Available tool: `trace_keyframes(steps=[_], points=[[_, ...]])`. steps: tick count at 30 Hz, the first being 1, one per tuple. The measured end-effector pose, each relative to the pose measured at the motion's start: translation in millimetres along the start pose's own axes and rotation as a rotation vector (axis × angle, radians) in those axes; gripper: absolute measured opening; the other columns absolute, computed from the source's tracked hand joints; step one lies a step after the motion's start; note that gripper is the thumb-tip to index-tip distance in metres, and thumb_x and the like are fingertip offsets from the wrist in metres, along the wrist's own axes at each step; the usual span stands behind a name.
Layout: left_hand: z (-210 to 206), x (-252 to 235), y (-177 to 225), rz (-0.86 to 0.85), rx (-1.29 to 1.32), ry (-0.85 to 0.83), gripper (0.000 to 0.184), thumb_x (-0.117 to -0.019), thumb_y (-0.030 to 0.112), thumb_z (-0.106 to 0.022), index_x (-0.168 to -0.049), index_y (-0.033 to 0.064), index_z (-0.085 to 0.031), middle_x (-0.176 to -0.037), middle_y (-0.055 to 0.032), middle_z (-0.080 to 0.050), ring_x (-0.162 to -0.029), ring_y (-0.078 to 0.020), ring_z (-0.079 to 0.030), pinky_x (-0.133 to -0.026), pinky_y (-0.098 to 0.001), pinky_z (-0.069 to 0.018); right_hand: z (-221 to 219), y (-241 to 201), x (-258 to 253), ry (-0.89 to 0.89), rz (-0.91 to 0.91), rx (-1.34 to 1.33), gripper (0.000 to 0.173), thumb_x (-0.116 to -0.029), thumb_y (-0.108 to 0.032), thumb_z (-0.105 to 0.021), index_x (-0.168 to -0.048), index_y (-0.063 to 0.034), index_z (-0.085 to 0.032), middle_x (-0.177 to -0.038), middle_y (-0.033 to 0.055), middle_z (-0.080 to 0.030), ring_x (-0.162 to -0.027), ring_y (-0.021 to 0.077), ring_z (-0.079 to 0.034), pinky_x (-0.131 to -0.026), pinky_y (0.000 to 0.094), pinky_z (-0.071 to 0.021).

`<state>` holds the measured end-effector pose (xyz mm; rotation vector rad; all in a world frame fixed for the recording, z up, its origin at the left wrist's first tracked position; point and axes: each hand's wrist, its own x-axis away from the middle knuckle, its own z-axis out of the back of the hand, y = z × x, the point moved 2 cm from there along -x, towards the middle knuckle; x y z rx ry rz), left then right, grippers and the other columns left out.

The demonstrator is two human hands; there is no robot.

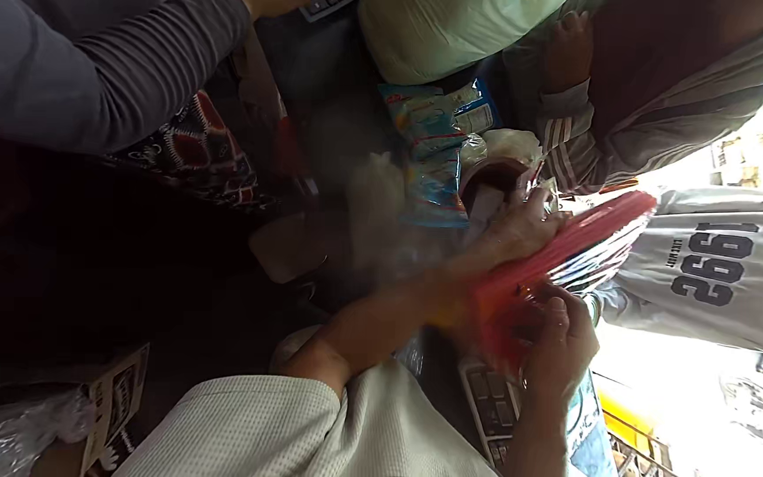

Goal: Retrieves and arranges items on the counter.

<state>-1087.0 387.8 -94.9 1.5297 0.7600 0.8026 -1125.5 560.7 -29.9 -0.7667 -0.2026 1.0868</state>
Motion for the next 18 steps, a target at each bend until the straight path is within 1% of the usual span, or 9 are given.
trace_keyframes(steps=[2,4,5,7,10,13,14,15,18], points=[[-5,7,10,0.038,-0.015,-0.037,0.049,-0.1050,0.040,-0.053,-0.143,0.0096,-0.053,-0.156,-0.0235,-0.038,-0.137,-0.0407,-0.046,-0.106,-0.0611,-0.0442,1,3,-1,0.032,-0.007,0.026,0.029,-0.1049,-0.017,-0.044,-0.113,0.0036,-0.063,-0.098,0.0019,-0.066,-0.088,-0.0025,-0.064,-0.079,0.0150,-0.0546],[-9,13,19,0.081,-0.053,-0.059,0.053,-0.1051,0.044,-0.050,-0.148,0.0137,-0.050,-0.163,-0.0219,-0.029,-0.146,-0.0418,-0.035,-0.110,-0.0656,-0.0371,1,2,-2,0.055,-0.016,0.063,0.029,-0.1056,-0.018,-0.044,-0.111,0.0046,-0.061,-0.094,0.0009,-0.063,-0.084,-0.0041,-0.061,-0.078,0.0139,-0.0525],[-9,16,24,0.095,-0.070,-0.065,0.053,-0.1054,0.044,-0.049,-0.150,0.0146,-0.048,-0.164,-0.0214,-0.026,-0.148,-0.0422,-0.032,-0.111,-0.0663,-0.0346,0,0,-2,0.070,-0.033,0.073,0.028,-0.1054,-0.017,-0.045,-0.110,0.0045,-0.061,-0.091,0.0004,-0.062,-0.082,-0.0044,-0.061,-0.076,0.0139,-0.0524],[-11,20,29,0.103,-0.098,-0.069,0.053,-0.1057,0.045,-0.048,-0.150,0.0162,-0.048,-0.166,-0.0200,-0.023,-0.149,-0.0423,-0.030,-0.111,-0.0667,-0.0336,-1,-1,-2,0.095,-0.065,0.079,0.026,-0.1050,-0.018,-0.045,-0.108,0.0029,-0.061,-0.087,-0.0016,-0.060,-0.078,-0.0047,-0.060,-0.073,0.0142,-0.0524],[-12,21,28,0.071,-0.112,-0.073,0.052,-0.1068,0.044,-0.045,-0.150,0.0150,-0.048,-0.165,-0.0200,-0.026,-0.148,-0.0407,-0.033,-0.111,-0.0645,-0.0347,-3,-1,-2,0.101,-0.079,0.061,0.024,-0.1053,-0.017,-0.045,-0.107,0.0014,-0.060,-0.085,-0.0028,-0.059,-0.074,-0.0035,-0.061,-0.070,0.0155,-0.0543],[-10,17,24,0.023,-0.083,-0.083,0.053,-0.1077,0.039,-0.045,-0.153,0.0108,-0.045,-0.160,-0.0198,-0.037,-0.146,-0.0368,-0.039,-0.112,-0.0601,-0.0375,-5,-3,-1,0.104,-0.099,0.058,0.025,-0.1055,-0.019,-0.046,-0.108,0.0020,-0.060,-0.084,-0.0028,-0.059,-0.071,-0.0040,-0.060,-0.067,0.0153,-0.0539],[-9,16,22,0.012,-0.068,-0.075,0.054,-0.1077,0.037,-0.046,-0.153,0.0085,-0.043,-0.156,-0.0202,-0.042,-0.144,-0.0358,-0.042,-0.112,-0.0576,-0.0392,-4,-4,0,0.095,-0.097,0.059,0.026,-0.1056,-0.019,-0.046,-0.110,0.0029,-0.059,-0.085,-0.0025,-0.060,-0.072,-0.0046,-0.060,-0.068,0.0147,-0.0539],[-7,15,21,0.004,-0.052,-0.063,0.054,-0.1076,0.035,-0.047,-0.153,0.0053,-0.043,-0.152,-0.0215,-0.046,-0.141,-0.0360,-0.045,-0.112,-0.0555,-0.0404,-2,-4,0,0.075,-0.082,0.053,0.028,-0.1057,-0.020,-0.046,-0.112,0.0042,-0.059,-0.089,-0.0015,-0.061,-0.076,-0.0049,-0.061,-0.071,0.0145,-0.0542],[7,7,15,0.035,0.014,-0.028,0.060,-0.1066,0.032,-0.050,-0.155,-0.0016,-0.036,-0.152,-0.0270,-0.045,-0.141,-0.0383,-0.045,-0.117,-0.0520,-0.0376,-3,-1,-3,0.003,-0.018,0.027,0.034,-0.1056,-0.021,-0.044,-0.117,0.0075,-0.060,-0.100,0.0043,-0.065,-0.088,-0.0024,-0.062,-0.080,0.0160,-0.0542]])
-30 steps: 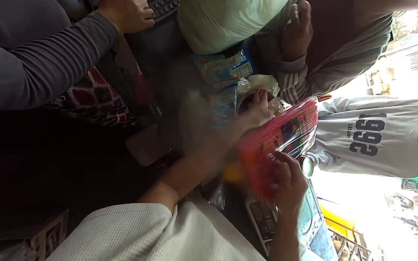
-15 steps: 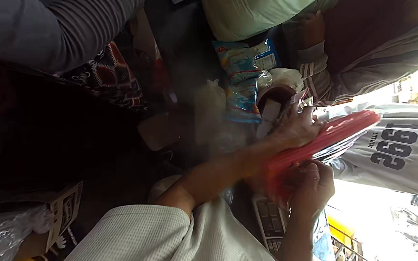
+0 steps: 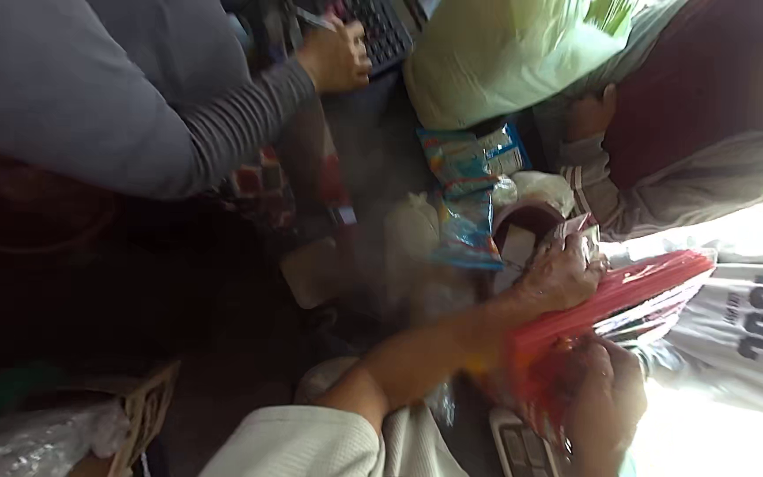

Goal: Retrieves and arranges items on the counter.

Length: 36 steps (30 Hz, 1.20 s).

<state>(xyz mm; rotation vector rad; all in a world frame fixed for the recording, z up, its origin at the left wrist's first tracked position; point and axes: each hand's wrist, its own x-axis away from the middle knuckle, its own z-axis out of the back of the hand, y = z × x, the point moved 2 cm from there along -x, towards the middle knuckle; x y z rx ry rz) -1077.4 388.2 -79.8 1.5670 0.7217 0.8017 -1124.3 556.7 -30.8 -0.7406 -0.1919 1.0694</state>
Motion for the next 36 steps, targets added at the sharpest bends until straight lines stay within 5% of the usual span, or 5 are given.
trace_keyframes(steps=[3,10,17,23,36], points=[[13,-15,-11,0.080,0.039,0.067,0.059,-0.1048,0.030,-0.054,-0.150,-0.0054,-0.040,-0.144,-0.0283,-0.052,-0.133,-0.0377,-0.053,-0.111,-0.0519,-0.0433,-3,-14,-1,-0.044,-0.043,-0.023,0.034,-0.1048,-0.017,-0.044,-0.122,0.0086,-0.059,-0.107,0.0106,-0.065,-0.093,0.0027,-0.063,-0.083,0.0197,-0.0542],[33,-53,-8,0.209,-0.313,-0.177,0.056,-0.1083,0.042,-0.044,-0.106,-0.0087,-0.066,-0.117,-0.0267,-0.064,-0.115,-0.0380,-0.062,-0.096,-0.0572,-0.0497,2,-27,0,-0.096,-0.110,-0.131,0.034,-0.1058,-0.015,-0.043,-0.127,0.0077,-0.057,-0.114,0.0132,-0.064,-0.099,0.0064,-0.063,-0.086,0.0227,-0.0547],[31,-80,5,0.027,-0.935,-0.363,0.060,-0.1059,0.052,-0.040,-0.113,0.0005,-0.070,-0.130,-0.0213,-0.064,-0.131,-0.0397,-0.054,-0.101,-0.0631,-0.0469,7,-8,-2,-0.079,-0.039,-0.181,0.033,-0.1040,-0.014,-0.047,-0.126,0.0076,-0.061,-0.119,0.0183,-0.064,-0.105,0.0127,-0.064,-0.090,0.0262,-0.0549],[31,-95,-9,0.036,-0.666,-0.614,0.045,-0.1091,0.030,-0.044,-0.132,-0.0043,-0.061,-0.131,-0.0238,-0.063,-0.122,-0.0318,-0.060,-0.107,-0.0504,-0.0446,9,4,-1,-0.022,0.036,-0.164,0.034,-0.1011,-0.023,-0.052,-0.122,-0.0009,-0.066,-0.117,0.0132,-0.068,-0.104,0.0158,-0.067,-0.087,0.0318,-0.0586],[19,-48,58,0.405,-0.905,-0.362,0.048,-0.1017,0.042,-0.057,-0.131,0.0043,-0.063,-0.131,-0.0165,-0.064,-0.119,-0.0263,-0.062,-0.102,-0.0494,-0.0472,13,9,-6,-0.128,-0.018,-0.066,0.035,-0.1048,-0.034,-0.051,-0.126,-0.0117,-0.068,-0.122,0.0078,-0.067,-0.109,0.0227,-0.066,-0.095,0.0465,-0.0548]])
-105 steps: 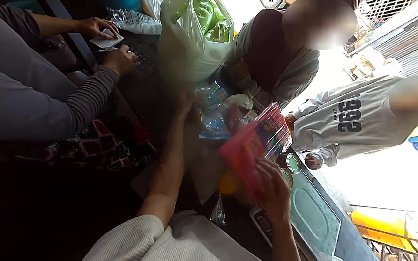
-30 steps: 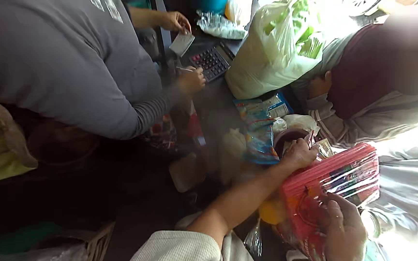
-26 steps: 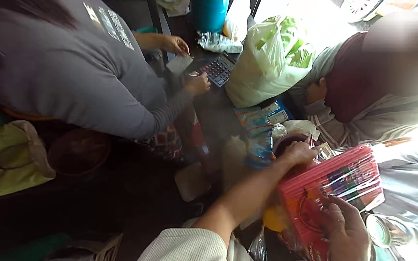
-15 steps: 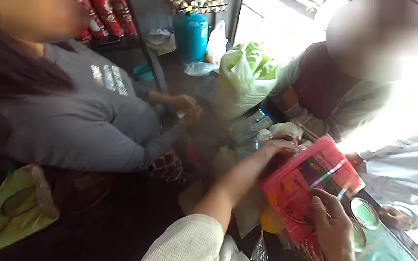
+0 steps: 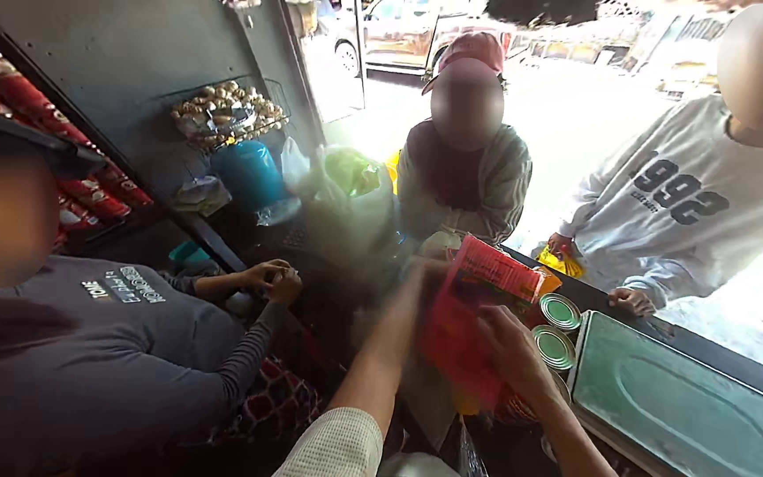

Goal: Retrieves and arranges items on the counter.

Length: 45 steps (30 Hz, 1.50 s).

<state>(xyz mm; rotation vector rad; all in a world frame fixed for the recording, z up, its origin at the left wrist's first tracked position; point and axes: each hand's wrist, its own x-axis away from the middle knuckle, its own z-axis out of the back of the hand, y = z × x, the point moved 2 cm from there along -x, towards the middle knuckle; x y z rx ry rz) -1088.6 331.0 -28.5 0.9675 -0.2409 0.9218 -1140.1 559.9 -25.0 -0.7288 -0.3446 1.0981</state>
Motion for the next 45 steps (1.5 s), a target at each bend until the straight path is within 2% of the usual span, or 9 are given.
trace_keyframes(steps=[3,9,17,21,26,32,36,40,45], points=[[-8,1,-5,0.092,0.109,0.121,0.053,-0.0968,0.046,-0.064,-0.126,0.0016,-0.066,-0.129,-0.0177,-0.066,-0.119,-0.0284,-0.063,-0.103,-0.0501,-0.0477,4,-4,2,-0.016,0.002,0.003,0.036,-0.1052,-0.035,-0.050,-0.126,-0.0113,-0.068,-0.122,0.0080,-0.067,-0.112,0.0252,-0.065,-0.098,0.0498,-0.0523],[-42,-26,-61,-0.723,0.308,0.299,0.036,-0.1068,0.023,-0.052,-0.129,-0.0006,-0.067,-0.141,-0.0151,-0.061,-0.136,-0.0216,-0.054,-0.118,-0.0378,-0.0396,3,-1,-3,-0.059,0.019,0.023,0.036,-0.1055,-0.038,-0.050,-0.125,-0.0137,-0.068,-0.122,0.0072,-0.067,-0.114,0.0244,-0.064,-0.099,0.0489,-0.0518],[-28,8,-11,-0.295,-0.179,0.254,0.037,-0.1082,0.021,-0.046,-0.132,-0.0031,-0.061,-0.135,-0.0240,-0.061,-0.128,-0.0358,-0.057,-0.110,-0.0514,-0.0427,6,-1,6,-0.061,0.032,0.010,0.037,-0.1053,-0.036,-0.051,-0.127,-0.0117,-0.068,-0.122,0.0085,-0.067,-0.114,0.0255,-0.064,-0.101,0.0478,-0.0506],[-33,23,-20,-0.329,-0.372,0.409,0.030,-0.1060,0.014,-0.048,-0.123,-0.0032,-0.066,-0.124,-0.0239,-0.066,-0.121,-0.0390,-0.061,-0.106,-0.0530,-0.0462,8,-2,9,-0.052,0.040,-0.001,0.036,-0.1055,-0.034,-0.050,-0.126,-0.0099,-0.068,-0.122,0.0101,-0.068,-0.114,0.0257,-0.065,-0.100,0.0483,-0.0512],[-31,63,-24,-0.180,-0.195,0.491,0.055,-0.1099,0.045,-0.035,-0.108,0.0046,-0.073,-0.113,-0.0187,-0.070,-0.113,-0.0352,-0.066,-0.097,-0.0568,-0.0511,4,1,9,-0.025,0.089,0.019,0.034,-0.1048,-0.032,-0.052,-0.123,-0.0079,-0.069,-0.120,0.0121,-0.069,-0.112,0.0285,-0.066,-0.098,0.0515,-0.0523],[-53,59,-65,-0.299,-0.135,0.665,0.042,-0.1051,0.046,-0.046,-0.124,0.0182,-0.072,-0.151,-0.0120,-0.050,-0.139,-0.0337,-0.046,-0.109,-0.0508,-0.0462,-8,8,5,0.018,0.193,0.029,0.036,-0.1036,-0.033,-0.052,-0.122,-0.0070,-0.070,-0.116,0.0150,-0.070,-0.106,0.0328,-0.067,-0.091,0.0575,-0.0540],[-47,50,-75,-0.441,-0.093,0.611,0.035,-0.1062,0.033,-0.049,-0.130,0.0156,-0.068,-0.150,-0.0168,-0.049,-0.140,-0.0353,-0.045,-0.114,-0.0485,-0.0411,-10,10,7,0.053,0.225,0.066,0.039,-0.1033,-0.034,-0.049,-0.119,-0.0061,-0.071,-0.112,0.0154,-0.070,-0.101,0.0329,-0.068,-0.086,0.0565,-0.0542],[-30,44,-77,-0.382,-0.052,0.534,0.060,-0.1023,0.037,-0.058,-0.156,0.0146,-0.043,-0.152,-0.0199,-0.047,-0.140,-0.0374,-0.046,-0.115,-0.0518,-0.0397,-10,12,6,0.060,0.217,0.077,0.041,-0.1028,-0.038,-0.047,-0.118,-0.0079,-0.071,-0.113,0.0139,-0.070,-0.101,0.0320,-0.068,-0.086,0.0569,-0.0539],[-18,66,-75,-0.280,0.021,0.488,0.053,-0.0997,0.037,-0.064,-0.137,0.0000,-0.058,-0.135,-0.0226,-0.059,-0.125,-0.0352,-0.059,-0.106,-0.0516,-0.0475,-6,-9,7,0.048,0.185,0.038,0.032,-0.1042,-0.025,-0.053,-0.120,-0.0029,-0.070,-0.115,0.0169,-0.070,-0.105,0.0333,-0.068,-0.092,0.0569,-0.0536]])
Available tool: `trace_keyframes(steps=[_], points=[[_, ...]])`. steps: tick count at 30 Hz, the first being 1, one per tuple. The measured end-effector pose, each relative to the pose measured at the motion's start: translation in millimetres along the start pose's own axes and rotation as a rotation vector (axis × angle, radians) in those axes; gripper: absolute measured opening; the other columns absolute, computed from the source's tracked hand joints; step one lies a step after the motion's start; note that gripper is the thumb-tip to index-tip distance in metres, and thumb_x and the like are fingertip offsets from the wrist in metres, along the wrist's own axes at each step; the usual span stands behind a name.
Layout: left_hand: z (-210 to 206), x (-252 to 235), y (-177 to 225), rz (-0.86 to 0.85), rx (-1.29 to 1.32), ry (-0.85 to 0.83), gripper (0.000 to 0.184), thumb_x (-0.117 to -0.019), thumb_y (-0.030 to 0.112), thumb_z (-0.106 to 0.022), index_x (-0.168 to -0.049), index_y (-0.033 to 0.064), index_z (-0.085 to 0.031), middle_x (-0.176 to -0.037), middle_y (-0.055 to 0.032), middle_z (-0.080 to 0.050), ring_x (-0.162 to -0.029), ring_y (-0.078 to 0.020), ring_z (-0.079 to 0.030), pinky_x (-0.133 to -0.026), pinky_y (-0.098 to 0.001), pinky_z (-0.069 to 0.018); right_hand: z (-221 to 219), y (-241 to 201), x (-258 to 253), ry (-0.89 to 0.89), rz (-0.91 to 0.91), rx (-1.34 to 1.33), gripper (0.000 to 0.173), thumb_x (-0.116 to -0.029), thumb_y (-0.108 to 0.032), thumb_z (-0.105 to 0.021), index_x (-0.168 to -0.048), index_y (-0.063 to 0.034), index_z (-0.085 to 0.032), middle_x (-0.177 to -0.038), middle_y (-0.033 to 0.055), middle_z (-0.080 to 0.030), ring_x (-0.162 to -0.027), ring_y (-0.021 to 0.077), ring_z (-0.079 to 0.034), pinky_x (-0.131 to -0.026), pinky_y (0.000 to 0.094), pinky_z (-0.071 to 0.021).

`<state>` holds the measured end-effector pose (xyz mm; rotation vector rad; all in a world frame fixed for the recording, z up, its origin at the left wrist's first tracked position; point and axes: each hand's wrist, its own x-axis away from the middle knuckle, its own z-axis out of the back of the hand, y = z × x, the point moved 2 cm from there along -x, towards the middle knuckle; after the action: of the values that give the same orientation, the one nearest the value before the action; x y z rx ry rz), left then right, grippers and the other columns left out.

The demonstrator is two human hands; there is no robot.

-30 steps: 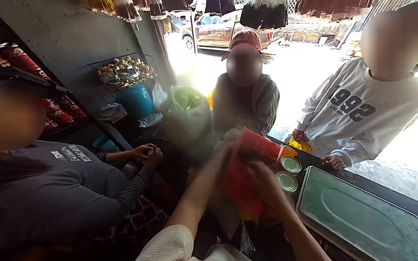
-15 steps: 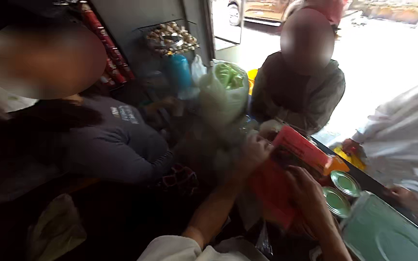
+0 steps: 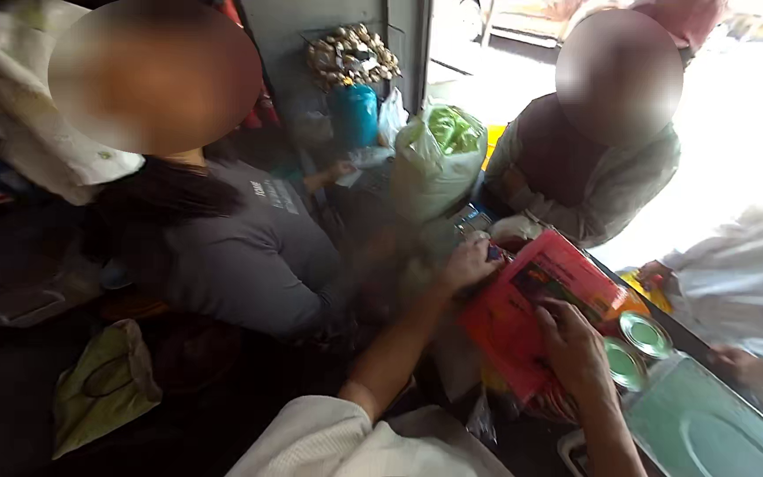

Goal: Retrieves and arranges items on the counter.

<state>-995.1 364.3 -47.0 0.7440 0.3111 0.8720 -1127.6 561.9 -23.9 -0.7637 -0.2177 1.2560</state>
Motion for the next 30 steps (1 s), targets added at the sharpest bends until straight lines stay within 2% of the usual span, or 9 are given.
trace_keyframes(steps=[5,10,14,16,18,22,24,26,30], points=[[-45,36,-13,-0.202,0.054,0.216,0.051,-0.0932,0.023,-0.070,-0.138,0.0017,-0.057,-0.142,-0.0200,-0.055,-0.133,-0.0347,-0.052,-0.112,-0.0518,-0.0429,6,6,0,-0.077,-0.072,0.015,0.032,-0.1059,-0.027,-0.052,-0.123,-0.0049,-0.068,-0.117,0.0145,-0.069,-0.108,0.0284,-0.067,-0.096,0.0511,-0.0532],[-76,96,-34,-0.133,0.278,0.455,0.058,-0.0995,0.037,-0.061,-0.146,0.0040,-0.050,-0.151,-0.0148,-0.050,-0.142,-0.0270,-0.046,-0.115,-0.0481,-0.0410,14,4,-1,-0.067,-0.112,-0.069,0.031,-0.1054,-0.026,-0.054,-0.124,-0.0056,-0.068,-0.119,0.0131,-0.068,-0.106,0.0224,-0.068,-0.093,0.0426,-0.0561],[-89,144,-53,-0.106,0.278,0.380,0.049,-0.1001,0.030,-0.060,-0.139,0.0001,-0.057,-0.146,-0.0190,-0.053,-0.138,-0.0310,-0.049,-0.115,-0.0483,-0.0412,36,-4,2,0.010,-0.078,-0.141,0.030,-0.1047,-0.027,-0.054,-0.123,-0.0087,-0.068,-0.114,0.0070,-0.069,-0.094,0.0116,-0.068,-0.080,0.0315,-0.0590],[-93,162,-67,-0.103,0.248,0.348,0.047,-0.0994,0.029,-0.060,-0.138,0.0016,-0.059,-0.147,-0.0187,-0.053,-0.139,-0.0321,-0.048,-0.116,-0.0481,-0.0404,54,-2,7,0.088,-0.004,-0.166,0.030,-0.1051,-0.027,-0.053,-0.123,-0.0095,-0.068,-0.114,0.0036,-0.070,-0.098,0.0079,-0.068,-0.084,0.0275,-0.0591],[-93,178,-77,-0.088,0.232,0.331,0.046,-0.0992,0.028,-0.062,-0.138,0.0027,-0.059,-0.147,-0.0192,-0.053,-0.139,-0.0323,-0.048,-0.115,-0.0480,-0.0412,78,1,19,0.182,0.040,-0.179,0.029,-0.1050,-0.023,-0.051,-0.122,-0.0052,-0.067,-0.116,0.0063,-0.070,-0.108,0.0121,-0.067,-0.093,0.0315,-0.0587],[-90,193,-86,-0.072,0.225,0.337,0.051,-0.0993,0.035,-0.060,-0.138,0.0015,-0.059,-0.142,-0.0199,-0.056,-0.131,-0.0318,-0.054,-0.109,-0.0480,-0.0461,123,21,58,0.381,-0.030,-0.126,0.033,-0.1056,-0.021,-0.047,-0.119,0.0014,-0.067,-0.117,0.0113,-0.068,-0.111,0.0171,-0.067,-0.092,0.0361,-0.0604],[-91,193,-82,-0.048,0.300,0.312,0.058,-0.0982,0.033,-0.060,-0.143,-0.0021,-0.051,-0.132,-0.0179,-0.062,-0.118,-0.0234,-0.063,-0.098,-0.0402,-0.0546,133,33,81,0.466,-0.126,-0.191,0.033,-0.1065,-0.022,-0.044,-0.118,0.0001,-0.066,-0.114,0.0079,-0.070,-0.106,0.0167,-0.069,-0.090,0.0376,-0.0617],[-96,191,-72,-0.018,0.496,0.256,0.074,-0.0998,0.032,-0.059,-0.154,-0.0064,-0.027,-0.127,-0.0157,-0.064,-0.100,-0.0139,-0.069,-0.083,-0.0322,-0.0606,132,41,100,0.538,-0.231,-0.326,0.031,-0.1065,-0.023,-0.044,-0.118,-0.0023,-0.065,-0.109,0.0043,-0.071,-0.100,0.0167,-0.071,-0.086,0.0375,-0.0623],[-108,178,-34,0.022,0.853,0.069,0.098,-0.0982,0.036,-0.065,-0.160,-0.0009,0.001,-0.126,-0.0154,-0.064,-0.087,-0.0125,-0.073,-0.073,-0.0323,-0.0647,113,35,128,0.600,-0.308,-0.446,0.030,-0.1070,-0.021,-0.042,-0.118,-0.0050,-0.065,-0.102,0.0036,-0.073,-0.094,0.0179,-0.072,-0.080,0.0363,-0.0631]])
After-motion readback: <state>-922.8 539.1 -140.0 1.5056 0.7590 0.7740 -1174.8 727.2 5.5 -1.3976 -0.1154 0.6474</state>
